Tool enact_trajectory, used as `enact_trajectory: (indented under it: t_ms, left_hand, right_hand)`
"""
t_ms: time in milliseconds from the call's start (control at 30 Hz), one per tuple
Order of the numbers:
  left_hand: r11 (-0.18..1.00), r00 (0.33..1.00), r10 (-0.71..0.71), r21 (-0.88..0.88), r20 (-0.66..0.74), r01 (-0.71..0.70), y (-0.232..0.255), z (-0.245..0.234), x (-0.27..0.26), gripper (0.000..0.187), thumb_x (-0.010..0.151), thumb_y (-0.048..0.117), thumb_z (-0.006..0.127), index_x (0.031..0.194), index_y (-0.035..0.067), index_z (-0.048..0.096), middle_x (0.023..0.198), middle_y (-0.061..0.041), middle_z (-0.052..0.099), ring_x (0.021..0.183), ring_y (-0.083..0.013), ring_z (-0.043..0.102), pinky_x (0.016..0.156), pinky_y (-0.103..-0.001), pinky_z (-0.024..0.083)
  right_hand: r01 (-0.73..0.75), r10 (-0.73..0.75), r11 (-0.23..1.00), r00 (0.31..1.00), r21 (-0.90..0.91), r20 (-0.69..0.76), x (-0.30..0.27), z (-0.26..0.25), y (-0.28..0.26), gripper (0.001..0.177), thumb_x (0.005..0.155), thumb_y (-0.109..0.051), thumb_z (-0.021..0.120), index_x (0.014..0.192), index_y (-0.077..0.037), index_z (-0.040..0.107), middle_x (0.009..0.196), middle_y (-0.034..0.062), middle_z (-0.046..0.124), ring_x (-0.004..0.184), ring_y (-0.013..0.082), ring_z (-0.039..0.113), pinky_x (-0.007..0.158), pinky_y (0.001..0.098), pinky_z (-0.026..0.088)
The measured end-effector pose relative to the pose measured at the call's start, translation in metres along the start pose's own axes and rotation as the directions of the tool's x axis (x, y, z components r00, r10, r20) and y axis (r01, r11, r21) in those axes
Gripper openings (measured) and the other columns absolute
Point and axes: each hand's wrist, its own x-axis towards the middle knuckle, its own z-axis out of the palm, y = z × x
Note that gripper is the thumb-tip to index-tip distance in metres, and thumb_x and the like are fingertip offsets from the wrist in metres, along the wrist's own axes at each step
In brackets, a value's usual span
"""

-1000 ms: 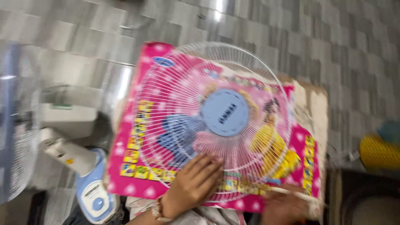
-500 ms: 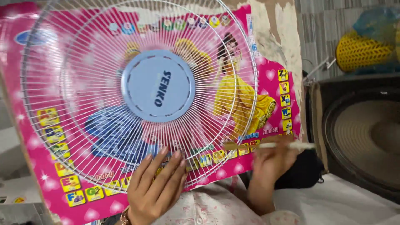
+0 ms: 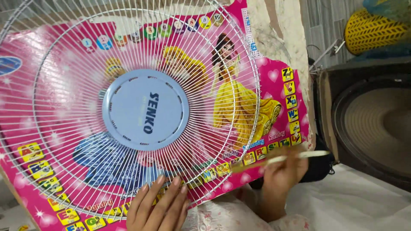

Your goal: Cleaning a fan grill using a small brush

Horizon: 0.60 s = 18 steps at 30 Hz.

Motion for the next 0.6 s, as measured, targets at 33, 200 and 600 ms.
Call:
enact_trajectory:
  t_ms: [33, 200, 600]
  left_hand:
    - [1.0, 1.0, 0.003, -0.004, 0.006, -0.003, 0.0, -0.001, -0.001, 0.026, 0.091, 0.032, 0.069, 0.114, 0.021, 0.073, 0.13, 0.002, 0.07, 0.131, -0.025, 0.058, 0.116, -0.044, 0.037]
    - [0.993, 0.984, 0.105, 0.032, 0.144, -0.11, -0.006, 0.0, -0.006, 0.037, 0.09, 0.039, 0.071, 0.124, 0.023, 0.064, 0.139, 0.002, 0.061, 0.137, -0.0239, 0.049, 0.117, -0.046, 0.04]
    - [0.998, 0.998, 0.057, 0.022, 0.001, -0.057, 0.0, 0.002, 0.004, 0.031, 0.087, 0.032, 0.078, 0.116, 0.022, 0.072, 0.13, 0.003, 0.07, 0.128, -0.0218, 0.06, 0.111, -0.041, 0.044]
  right_hand:
    - [0.0, 0.0, 1.0, 1.0, -0.004, -0.007, -0.015, 0.002, 0.004, 0.023, 0.107, -0.027, 0.065, 0.101, -0.009, 0.051, 0.071, 0.0088, 0.063, 0.042, 0.0145, 0.053, 0.034, 0.0239, 0.04]
    - [-0.123, 0.088, 0.99, 0.915, 0.066, 0.393, -0.053, -0.018, 0.025, 0.014, 0.101, -0.02, 0.069, 0.098, -0.007, 0.065, 0.068, 0.0024, 0.061, 0.054, 0.0181, 0.059, 0.045, 0.032, 0.051]
    - [0.006, -0.001, 1.0, 0.976, 0.022, -0.216, 0.036, -0.06, 0.019, 0.016, 0.104, -0.022, 0.064, 0.092, -0.013, 0.06, 0.075, -0.0014, 0.059, 0.056, 0.0055, 0.047, 0.049, 0.0188, 0.034]
